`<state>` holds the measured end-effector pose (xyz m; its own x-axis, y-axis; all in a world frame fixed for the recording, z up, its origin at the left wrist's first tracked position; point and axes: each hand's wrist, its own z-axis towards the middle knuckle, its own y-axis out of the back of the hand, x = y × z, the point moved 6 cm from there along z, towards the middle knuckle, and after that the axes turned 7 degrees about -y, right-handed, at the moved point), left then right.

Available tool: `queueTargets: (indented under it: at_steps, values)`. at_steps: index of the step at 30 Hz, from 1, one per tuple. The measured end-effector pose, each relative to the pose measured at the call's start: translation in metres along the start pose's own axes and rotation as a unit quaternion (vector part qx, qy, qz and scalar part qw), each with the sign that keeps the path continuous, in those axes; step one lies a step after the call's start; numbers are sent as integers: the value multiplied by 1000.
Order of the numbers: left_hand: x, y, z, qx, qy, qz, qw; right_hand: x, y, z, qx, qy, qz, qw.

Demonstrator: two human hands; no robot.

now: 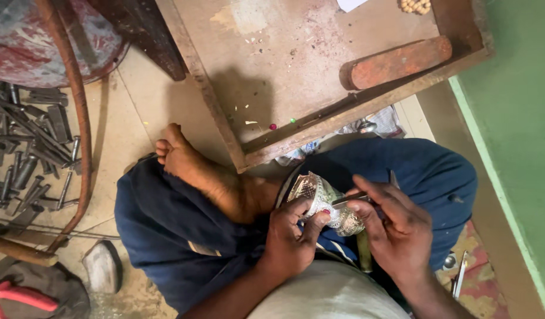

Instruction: The person sits on the floor and uses a small chisel and a wooden mallet to tap decorative details onto a silver-colored metal object. They repeatedly reposition the object and tap specific areas to refine the surface pattern.

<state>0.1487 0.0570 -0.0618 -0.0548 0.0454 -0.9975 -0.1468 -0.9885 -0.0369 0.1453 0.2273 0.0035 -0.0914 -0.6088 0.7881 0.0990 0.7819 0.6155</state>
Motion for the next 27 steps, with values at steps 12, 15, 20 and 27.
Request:
queueTargets:
  at_steps: [12,15,20,27]
  values:
    - [5,-1,-3,-9,12,8,1000,23,-3,0,12,147,-30,989]
    - [5,0,-4,-13,12,33,999,24,-3,0,32,135,12,990]
    - [4,-2,-5,-18,12,-39,999,35,0,-1,40,212,-46,975]
    - [4,-1,-4,-25,11,-20,999,26,-1,1,21,141,-31,989]
